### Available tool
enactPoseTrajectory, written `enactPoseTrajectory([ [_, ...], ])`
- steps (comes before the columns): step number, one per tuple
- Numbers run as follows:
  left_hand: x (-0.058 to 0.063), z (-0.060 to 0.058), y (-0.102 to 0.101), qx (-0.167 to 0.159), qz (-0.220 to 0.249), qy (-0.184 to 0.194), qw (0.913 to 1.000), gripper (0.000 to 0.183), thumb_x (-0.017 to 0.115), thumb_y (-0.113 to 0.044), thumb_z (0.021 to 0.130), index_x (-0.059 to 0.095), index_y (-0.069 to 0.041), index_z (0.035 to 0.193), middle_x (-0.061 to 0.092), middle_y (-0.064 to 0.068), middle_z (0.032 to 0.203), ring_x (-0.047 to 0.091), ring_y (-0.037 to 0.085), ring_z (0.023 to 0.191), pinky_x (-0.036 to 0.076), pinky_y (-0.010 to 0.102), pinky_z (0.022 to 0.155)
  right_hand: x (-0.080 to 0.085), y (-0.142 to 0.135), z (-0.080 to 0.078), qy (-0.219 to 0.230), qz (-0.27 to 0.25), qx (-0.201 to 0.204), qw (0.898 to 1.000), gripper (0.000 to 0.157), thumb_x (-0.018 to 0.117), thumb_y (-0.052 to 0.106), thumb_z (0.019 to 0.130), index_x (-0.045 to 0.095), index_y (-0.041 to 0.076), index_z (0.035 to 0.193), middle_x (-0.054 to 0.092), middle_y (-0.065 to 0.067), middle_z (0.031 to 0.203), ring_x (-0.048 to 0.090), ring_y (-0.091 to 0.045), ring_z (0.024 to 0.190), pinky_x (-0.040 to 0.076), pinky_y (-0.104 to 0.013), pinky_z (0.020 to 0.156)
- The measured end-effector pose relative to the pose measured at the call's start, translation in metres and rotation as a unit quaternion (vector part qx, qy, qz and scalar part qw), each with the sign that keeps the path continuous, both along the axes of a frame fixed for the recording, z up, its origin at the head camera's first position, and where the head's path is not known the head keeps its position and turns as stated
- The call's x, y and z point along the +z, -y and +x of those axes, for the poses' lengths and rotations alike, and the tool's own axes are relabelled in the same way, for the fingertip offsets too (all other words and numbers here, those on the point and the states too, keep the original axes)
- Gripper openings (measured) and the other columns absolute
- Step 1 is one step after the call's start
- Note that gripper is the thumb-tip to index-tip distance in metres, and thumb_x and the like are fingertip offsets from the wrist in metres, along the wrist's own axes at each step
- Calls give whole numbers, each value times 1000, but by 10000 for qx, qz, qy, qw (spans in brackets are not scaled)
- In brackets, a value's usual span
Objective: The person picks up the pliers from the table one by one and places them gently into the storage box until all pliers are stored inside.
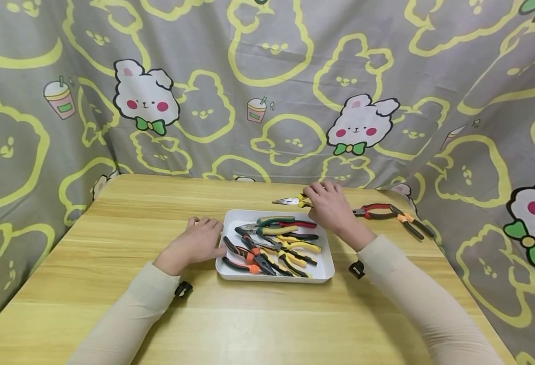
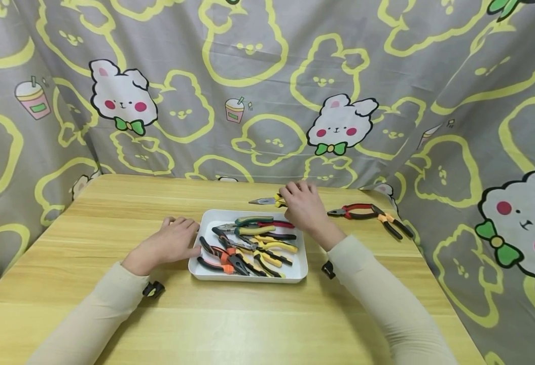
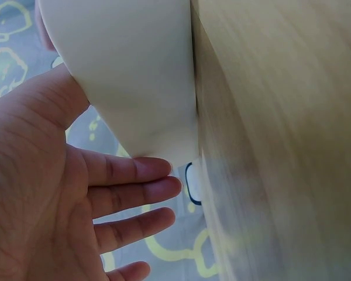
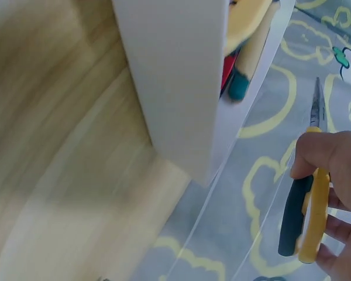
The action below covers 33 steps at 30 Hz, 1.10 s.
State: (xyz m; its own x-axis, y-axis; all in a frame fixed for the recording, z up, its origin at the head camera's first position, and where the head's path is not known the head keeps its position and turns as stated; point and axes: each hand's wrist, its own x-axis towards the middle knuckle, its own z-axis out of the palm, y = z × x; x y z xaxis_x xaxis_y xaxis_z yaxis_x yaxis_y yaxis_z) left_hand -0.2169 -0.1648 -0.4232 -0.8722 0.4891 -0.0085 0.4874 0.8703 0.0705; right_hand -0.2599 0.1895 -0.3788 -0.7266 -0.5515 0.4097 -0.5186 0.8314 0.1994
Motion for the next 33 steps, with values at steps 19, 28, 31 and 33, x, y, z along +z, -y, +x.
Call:
enactPoseTrajectory([
  [19, -1, -1, -1, 9, -52, -90, 9999, 58, 58, -45, 84, 59, -1, 121, 57, 13, 125, 49, 34, 118, 29, 60, 98, -7, 42, 12, 1227, 301, 392, 9912, 41, 71, 15, 82, 53, 11, 118, 50, -8, 115, 47, -33, 109, 41, -51, 84],
  [28, 0, -1, -1, 18, -46, -16, 10000, 60, 58, -46, 85, 58, 0, 124, 56, 14, 127, 48, 35, 119, 27, 60, 99, -7, 62, 9, 2048, 536, 399, 9765, 45, 74, 27, 83, 53, 12, 120, 51, -3, 112, 49, -28, 103, 46, -46, 77],
  [31, 0, -1, -1, 19, -41, 11, 10000, 60, 58, -46, 84, 57, 0, 124, 56, 14, 128, 48, 35, 120, 27, 60, 100, -6, 67, 9, 2192, 703, 273, 9728, 46, 74, 29, 84, 53, 12, 121, 52, -4, 113, 50, -28, 102, 48, -45, 74],
  [33, 0, -1, -1, 27, -31, 23, 10000, 60, 58, -46, 84, 57, 0, 124, 56, 14, 128, 48, 35, 120, 27, 60, 100, -5, 71, 8, 2262, 782, 192, 9708, 46, 73, 30, 85, 54, 12, 122, 53, -3, 113, 51, -28, 101, 49, -45, 72],
])
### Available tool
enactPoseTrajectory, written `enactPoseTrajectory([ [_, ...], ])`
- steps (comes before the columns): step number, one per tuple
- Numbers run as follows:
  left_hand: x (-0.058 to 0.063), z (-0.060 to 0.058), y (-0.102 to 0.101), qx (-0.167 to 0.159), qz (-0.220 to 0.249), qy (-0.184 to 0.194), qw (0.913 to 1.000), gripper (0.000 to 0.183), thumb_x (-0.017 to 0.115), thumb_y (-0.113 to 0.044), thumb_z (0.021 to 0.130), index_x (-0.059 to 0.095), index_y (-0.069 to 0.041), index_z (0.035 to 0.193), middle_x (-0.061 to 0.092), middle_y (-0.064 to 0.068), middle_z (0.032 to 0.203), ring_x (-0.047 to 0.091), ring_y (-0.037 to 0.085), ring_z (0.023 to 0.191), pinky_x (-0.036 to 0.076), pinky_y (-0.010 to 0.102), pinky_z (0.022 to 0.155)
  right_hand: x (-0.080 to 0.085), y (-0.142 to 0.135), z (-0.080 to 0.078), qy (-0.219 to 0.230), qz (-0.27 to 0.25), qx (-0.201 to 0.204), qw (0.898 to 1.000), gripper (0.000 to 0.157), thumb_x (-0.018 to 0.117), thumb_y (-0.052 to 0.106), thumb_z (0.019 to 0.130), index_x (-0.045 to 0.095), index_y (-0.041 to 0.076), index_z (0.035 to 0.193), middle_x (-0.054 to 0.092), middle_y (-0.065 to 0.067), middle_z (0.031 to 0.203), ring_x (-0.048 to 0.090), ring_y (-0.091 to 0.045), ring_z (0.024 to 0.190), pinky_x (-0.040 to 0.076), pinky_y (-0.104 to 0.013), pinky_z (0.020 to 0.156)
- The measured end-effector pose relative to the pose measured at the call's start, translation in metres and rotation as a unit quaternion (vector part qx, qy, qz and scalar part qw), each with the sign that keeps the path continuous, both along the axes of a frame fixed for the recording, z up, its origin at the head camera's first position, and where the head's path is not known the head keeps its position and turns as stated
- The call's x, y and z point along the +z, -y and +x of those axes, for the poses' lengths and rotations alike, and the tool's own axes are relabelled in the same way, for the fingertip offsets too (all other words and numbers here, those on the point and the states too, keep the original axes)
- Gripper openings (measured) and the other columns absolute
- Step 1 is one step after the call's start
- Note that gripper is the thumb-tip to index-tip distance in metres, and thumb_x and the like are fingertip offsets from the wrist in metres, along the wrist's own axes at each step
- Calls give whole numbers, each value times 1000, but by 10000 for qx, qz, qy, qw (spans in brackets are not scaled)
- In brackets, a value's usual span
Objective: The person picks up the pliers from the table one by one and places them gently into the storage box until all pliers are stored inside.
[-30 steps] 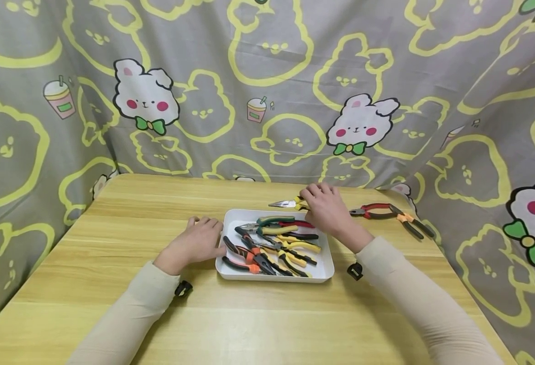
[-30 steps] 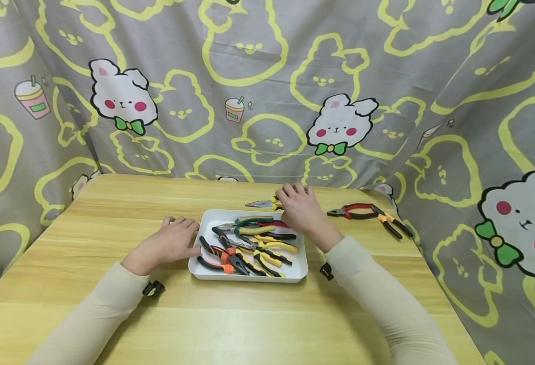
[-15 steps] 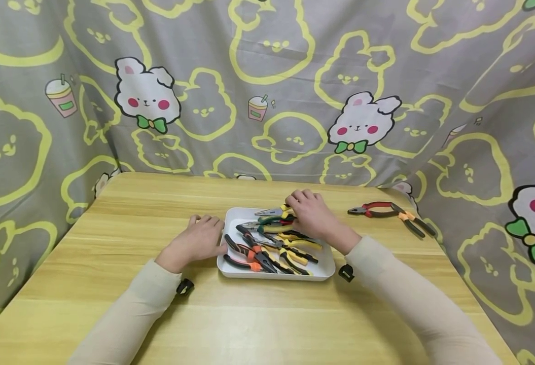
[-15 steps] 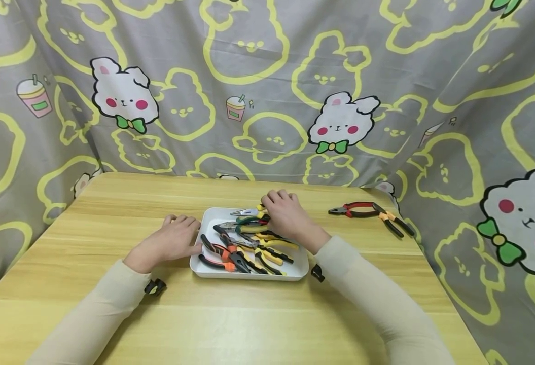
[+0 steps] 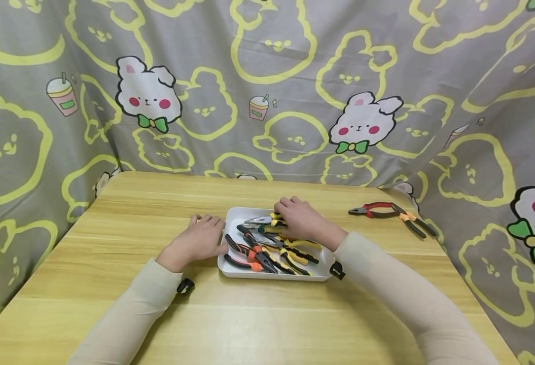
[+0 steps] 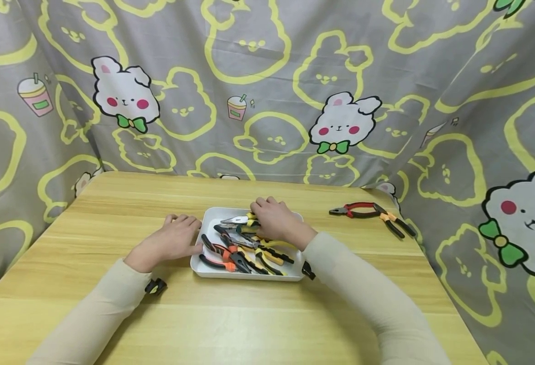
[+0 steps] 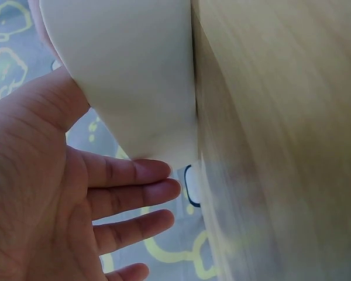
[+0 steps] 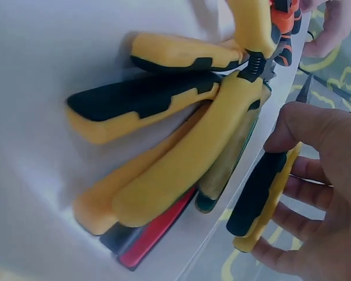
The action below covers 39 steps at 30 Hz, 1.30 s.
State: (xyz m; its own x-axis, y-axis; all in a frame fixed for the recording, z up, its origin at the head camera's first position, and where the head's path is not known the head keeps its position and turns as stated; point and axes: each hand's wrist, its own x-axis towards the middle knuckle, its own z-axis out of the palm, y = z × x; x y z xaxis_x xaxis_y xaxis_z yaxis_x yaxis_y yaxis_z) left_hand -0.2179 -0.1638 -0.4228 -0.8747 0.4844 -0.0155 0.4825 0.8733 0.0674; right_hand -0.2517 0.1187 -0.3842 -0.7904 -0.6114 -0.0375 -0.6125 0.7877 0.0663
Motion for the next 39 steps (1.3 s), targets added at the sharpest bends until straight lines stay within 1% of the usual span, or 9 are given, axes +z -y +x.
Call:
enactPoseTrajectory([
  [4, 1, 1, 0, 2, -5, 12, 10000, 60, 58, -45, 84, 57, 0, 124, 56, 15, 128, 48, 35, 120, 27, 60, 100, 1, 10, -2, 125, 80, -199, 9997, 44, 72, 32, 86, 54, 13, 120, 53, -3, 112, 51, -26, 100, 49, -45, 73],
  [8, 0, 1, -1, 2, 2, 25, 10000, 61, 58, -46, 84, 57, 0, 124, 56, 15, 129, 47, 35, 121, 27, 60, 100, -2, 19, -3, 208, 153, -359, 9990, 44, 71, 37, 87, 54, 13, 119, 52, -4, 111, 50, -25, 98, 48, -45, 72],
  [13, 0, 1, -2, -21, -3, 20, 10000, 62, 58, -46, 85, 57, 0, 125, 56, 15, 129, 47, 35, 121, 27, 60, 100, -7, 23, -4, 237, 282, -441, 9984, 44, 68, 40, 88, 54, 13, 120, 50, -5, 110, 50, -23, 94, 46, -42, 68],
  [16, 1, 1, -2, -19, -5, 24, 10000, 62, 58, -46, 85, 57, 0, 125, 56, 15, 130, 47, 35, 122, 27, 60, 100, -8, 24, -4, 278, 163, -484, 9983, 43, 68, 38, 88, 55, 13, 120, 50, -6, 110, 51, -23, 94, 45, -43, 69],
  [21, 2, 1, -1, -6, -8, 42, 10000, 62, 58, -46, 85, 56, 0, 126, 55, 15, 130, 47, 35, 121, 27, 60, 100, -6, 23, -6, 370, -149, -353, 9986, 39, 66, 35, 91, 57, 12, 121, 53, -7, 114, 52, -25, 99, 48, -44, 77],
  [24, 2, 1, -1, -19, 8, 13, 10000, 61, 58, -45, 85, 57, 0, 125, 55, 15, 128, 47, 35, 120, 27, 60, 99, -5, 22, -6, 380, -240, -247, 9987, 38, 64, 33, 93, 57, 12, 124, 55, -8, 117, 54, -26, 103, 48, -45, 81],
  [30, -1, 1, -1, -17, 54, -67, 10000, 59, 59, -46, 84, 58, 0, 121, 57, 14, 125, 49, 34, 118, 28, 59, 98, -3, 18, -6, 433, -222, -249, 9985, 41, 61, 32, 94, 55, 12, 130, 56, -9, 123, 54, -27, 108, 47, -49, 86],
  [33, -1, 1, -1, -18, 57, -80, 9999, 59, 59, -46, 83, 58, 0, 120, 57, 14, 124, 49, 35, 117, 28, 59, 98, -5, 15, -6, 440, -216, -174, 9986, 42, 60, 32, 95, 55, 13, 132, 55, -10, 125, 53, -29, 111, 45, -50, 88],
  [39, -1, 0, 0, -41, 65, -102, 9999, 59, 59, -46, 83, 58, 0, 120, 57, 14, 124, 49, 35, 117, 28, 60, 98, -6, 6, -4, 227, -360, 47, 9991, 40, 58, 32, 96, 55, 13, 132, 56, -9, 126, 52, -31, 114, 45, -51, 89],
])
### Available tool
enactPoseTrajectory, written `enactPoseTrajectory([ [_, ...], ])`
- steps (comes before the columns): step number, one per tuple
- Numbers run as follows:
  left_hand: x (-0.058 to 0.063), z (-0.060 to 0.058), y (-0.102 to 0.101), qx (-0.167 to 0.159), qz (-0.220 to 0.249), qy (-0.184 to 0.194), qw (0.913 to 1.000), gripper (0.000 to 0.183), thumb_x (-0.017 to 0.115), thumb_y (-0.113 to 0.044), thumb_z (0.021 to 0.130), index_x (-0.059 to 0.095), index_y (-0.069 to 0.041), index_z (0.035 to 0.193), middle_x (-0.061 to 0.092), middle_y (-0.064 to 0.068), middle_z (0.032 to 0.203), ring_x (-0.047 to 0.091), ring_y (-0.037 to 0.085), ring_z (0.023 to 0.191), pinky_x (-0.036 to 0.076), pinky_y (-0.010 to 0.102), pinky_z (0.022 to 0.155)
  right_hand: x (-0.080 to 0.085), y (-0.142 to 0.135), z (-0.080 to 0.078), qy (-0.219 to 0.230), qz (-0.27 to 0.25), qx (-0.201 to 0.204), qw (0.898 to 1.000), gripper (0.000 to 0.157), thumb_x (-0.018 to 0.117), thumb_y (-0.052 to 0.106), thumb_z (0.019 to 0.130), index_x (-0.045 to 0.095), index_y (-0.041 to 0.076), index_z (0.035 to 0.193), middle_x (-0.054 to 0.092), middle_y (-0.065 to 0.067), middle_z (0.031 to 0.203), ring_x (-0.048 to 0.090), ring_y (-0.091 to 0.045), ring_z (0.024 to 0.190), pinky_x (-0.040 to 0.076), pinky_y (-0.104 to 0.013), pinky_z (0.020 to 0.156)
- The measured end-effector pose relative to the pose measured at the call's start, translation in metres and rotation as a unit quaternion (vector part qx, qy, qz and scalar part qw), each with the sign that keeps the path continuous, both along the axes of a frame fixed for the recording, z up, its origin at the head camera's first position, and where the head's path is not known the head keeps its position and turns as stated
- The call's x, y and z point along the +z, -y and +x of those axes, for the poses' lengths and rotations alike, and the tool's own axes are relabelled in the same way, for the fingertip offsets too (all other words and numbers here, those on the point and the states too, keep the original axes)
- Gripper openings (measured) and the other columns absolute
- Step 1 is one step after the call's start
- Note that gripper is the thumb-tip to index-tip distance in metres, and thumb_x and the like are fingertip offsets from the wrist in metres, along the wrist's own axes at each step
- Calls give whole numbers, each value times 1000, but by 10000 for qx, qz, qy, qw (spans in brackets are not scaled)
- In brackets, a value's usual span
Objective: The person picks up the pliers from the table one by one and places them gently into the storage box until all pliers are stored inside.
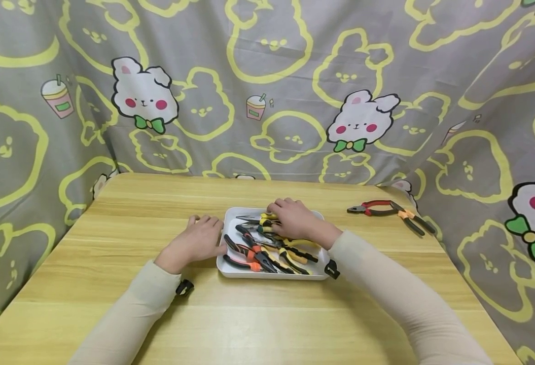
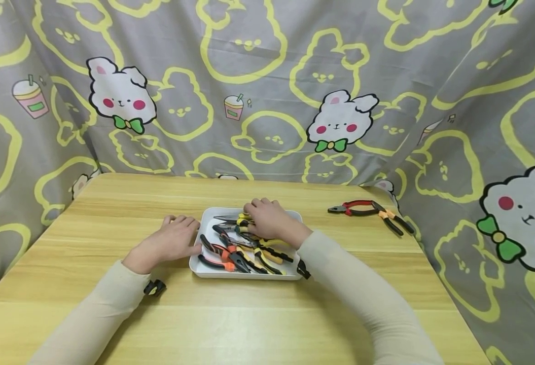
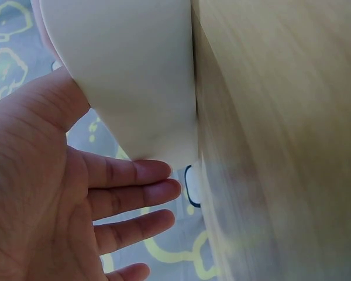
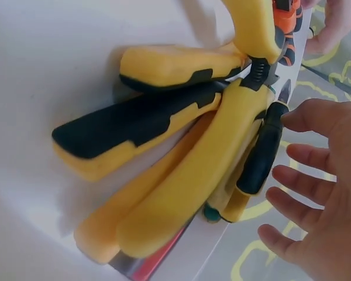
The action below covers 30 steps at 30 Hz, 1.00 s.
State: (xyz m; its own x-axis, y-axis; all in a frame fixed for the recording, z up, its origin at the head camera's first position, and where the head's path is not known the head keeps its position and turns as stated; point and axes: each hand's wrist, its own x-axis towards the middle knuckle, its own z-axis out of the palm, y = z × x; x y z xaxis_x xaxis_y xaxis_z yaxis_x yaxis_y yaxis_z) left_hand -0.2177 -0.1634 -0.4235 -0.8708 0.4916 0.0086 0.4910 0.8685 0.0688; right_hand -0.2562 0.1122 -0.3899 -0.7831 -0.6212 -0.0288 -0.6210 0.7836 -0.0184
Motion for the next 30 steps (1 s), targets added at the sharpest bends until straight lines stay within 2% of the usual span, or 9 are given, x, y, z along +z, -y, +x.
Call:
enactPoseTrajectory([
  [7, 2, 0, 0, 24, 13, 76, 10000, 60, 59, -45, 84, 58, 0, 121, 56, 15, 126, 48, 35, 119, 28, 60, 99, 8, -12, 1, -46, -220, 45, 9997, 42, 57, 31, 97, 55, 11, 133, 55, -9, 127, 51, -32, 118, 43, -53, 92],
  [13, 2, -1, 0, 9, -7, -12, 10000, 58, 59, -45, 83, 58, 0, 119, 57, 14, 124, 49, 35, 117, 29, 59, 98, 12, -28, 1, -278, -400, 70, 9988, 40, 61, 29, 96, 56, 9, 131, 56, -11, 123, 54, -31, 110, 45, -51, 86],
  [16, 1, -1, 0, -3, 3, -18, 10000, 57, 59, -45, 83, 59, 0, 117, 58, 14, 122, 50, 35, 116, 29, 59, 97, 10, -38, -1, -366, -521, 41, 9980, 40, 63, 28, 95, 57, 8, 129, 56, -12, 122, 55, -32, 108, 45, -51, 84],
  [23, 0, -1, -1, -16, 1, 75, 10000, 54, 60, -45, 82, 59, -2, 115, 58, 12, 119, 50, 35, 114, 29, 58, 97, 4, -66, -4, -367, -890, -189, 9952, 38, 65, 23, 94, 58, 7, 128, 56, -13, 124, 52, -35, 116, 43, -54, 92],
  [30, 0, -2, 0, -7, -27, 123, 9999, 56, 59, -45, 83, 58, -2, 118, 57, 13, 123, 49, 35, 116, 29, 58, 97, -2, -95, -4, -428, -947, -496, 9933, 39, 66, 23, 93, 58, 5, 127, 56, -14, 123, 51, -37, 117, 42, -55, 94],
])
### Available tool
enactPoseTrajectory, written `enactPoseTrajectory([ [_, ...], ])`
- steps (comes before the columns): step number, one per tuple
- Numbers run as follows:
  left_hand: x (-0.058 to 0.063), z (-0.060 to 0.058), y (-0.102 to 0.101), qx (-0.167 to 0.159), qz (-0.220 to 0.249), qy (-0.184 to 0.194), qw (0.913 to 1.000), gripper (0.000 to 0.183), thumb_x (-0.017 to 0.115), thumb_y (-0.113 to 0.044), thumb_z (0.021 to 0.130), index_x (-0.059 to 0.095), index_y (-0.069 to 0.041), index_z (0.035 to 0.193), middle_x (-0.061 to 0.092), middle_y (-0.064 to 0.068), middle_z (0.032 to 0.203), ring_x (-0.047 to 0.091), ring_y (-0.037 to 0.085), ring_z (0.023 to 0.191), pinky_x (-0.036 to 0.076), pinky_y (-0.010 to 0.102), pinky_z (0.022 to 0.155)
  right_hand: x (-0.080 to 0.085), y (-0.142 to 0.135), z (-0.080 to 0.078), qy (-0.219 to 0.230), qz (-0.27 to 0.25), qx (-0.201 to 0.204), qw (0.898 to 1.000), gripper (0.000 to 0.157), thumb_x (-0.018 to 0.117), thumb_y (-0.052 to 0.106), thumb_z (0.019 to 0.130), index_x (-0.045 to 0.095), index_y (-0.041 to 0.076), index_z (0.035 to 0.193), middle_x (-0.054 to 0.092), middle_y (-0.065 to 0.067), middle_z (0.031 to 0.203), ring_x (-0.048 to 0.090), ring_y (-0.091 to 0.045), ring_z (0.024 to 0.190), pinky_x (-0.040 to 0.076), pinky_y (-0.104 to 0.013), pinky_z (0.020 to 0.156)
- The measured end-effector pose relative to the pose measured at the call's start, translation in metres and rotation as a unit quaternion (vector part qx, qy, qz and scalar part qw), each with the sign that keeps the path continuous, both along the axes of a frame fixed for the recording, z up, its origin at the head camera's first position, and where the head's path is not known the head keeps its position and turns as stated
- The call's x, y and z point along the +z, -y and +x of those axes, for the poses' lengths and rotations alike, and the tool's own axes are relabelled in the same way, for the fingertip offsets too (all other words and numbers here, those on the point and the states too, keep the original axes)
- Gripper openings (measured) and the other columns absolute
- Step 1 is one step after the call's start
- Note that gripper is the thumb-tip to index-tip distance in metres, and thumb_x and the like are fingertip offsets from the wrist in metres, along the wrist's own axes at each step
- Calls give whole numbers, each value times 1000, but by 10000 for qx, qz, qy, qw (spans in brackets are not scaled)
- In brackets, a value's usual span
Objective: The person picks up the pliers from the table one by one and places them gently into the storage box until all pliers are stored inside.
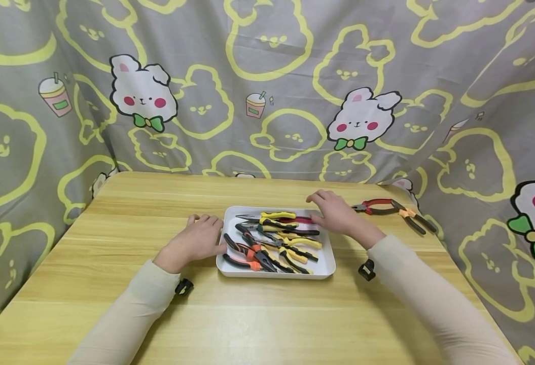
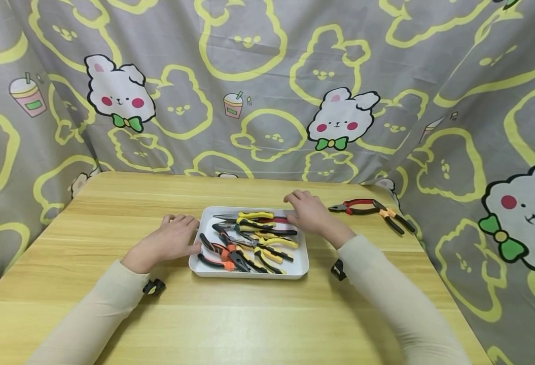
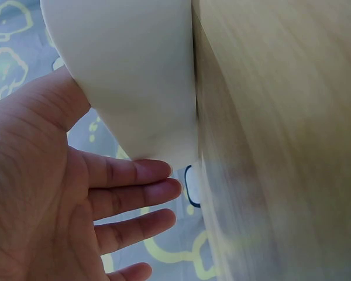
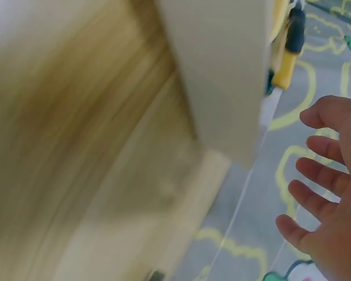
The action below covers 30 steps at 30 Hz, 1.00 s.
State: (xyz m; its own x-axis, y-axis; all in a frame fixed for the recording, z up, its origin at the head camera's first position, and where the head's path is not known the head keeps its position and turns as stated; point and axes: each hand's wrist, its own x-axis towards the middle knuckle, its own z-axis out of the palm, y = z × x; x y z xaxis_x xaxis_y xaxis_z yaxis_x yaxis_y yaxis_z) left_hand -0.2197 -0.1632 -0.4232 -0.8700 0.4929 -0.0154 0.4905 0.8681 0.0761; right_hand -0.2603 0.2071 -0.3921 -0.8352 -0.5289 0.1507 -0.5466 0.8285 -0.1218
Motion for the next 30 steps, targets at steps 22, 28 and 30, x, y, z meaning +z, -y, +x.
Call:
enactPoseTrajectory([
  [22, 0, 1, 0, 5, 1, -19, 10000, 56, 59, -45, 83, 58, -2, 118, 57, 12, 121, 50, 34, 113, 29, 56, 96, -13, -78, -11, 53, 263, -443, 9987, 52, 66, 24, 91, 52, 4, 137, 54, -22, 131, 48, -45, 119, 39, -64, 93],
  [28, 0, 2, 1, -43, -3, -77, 10000, 55, 59, -46, 83, 59, -2, 117, 58, 12, 119, 51, 34, 112, 30, 55, 95, -17, -96, -14, 93, 242, -437, 9987, 50, 67, 23, 92, 53, 2, 135, 54, -24, 129, 48, -47, 119, 37, -63, 95],
  [30, 0, 2, 1, -48, -3, -73, 10000, 55, 59, -46, 83, 59, -2, 117, 58, 12, 119, 51, 34, 112, 30, 56, 94, -19, -101, -15, 109, 257, -463, 9985, 50, 67, 23, 92, 53, 2, 135, 54, -25, 129, 48, -48, 119, 37, -62, 96],
])
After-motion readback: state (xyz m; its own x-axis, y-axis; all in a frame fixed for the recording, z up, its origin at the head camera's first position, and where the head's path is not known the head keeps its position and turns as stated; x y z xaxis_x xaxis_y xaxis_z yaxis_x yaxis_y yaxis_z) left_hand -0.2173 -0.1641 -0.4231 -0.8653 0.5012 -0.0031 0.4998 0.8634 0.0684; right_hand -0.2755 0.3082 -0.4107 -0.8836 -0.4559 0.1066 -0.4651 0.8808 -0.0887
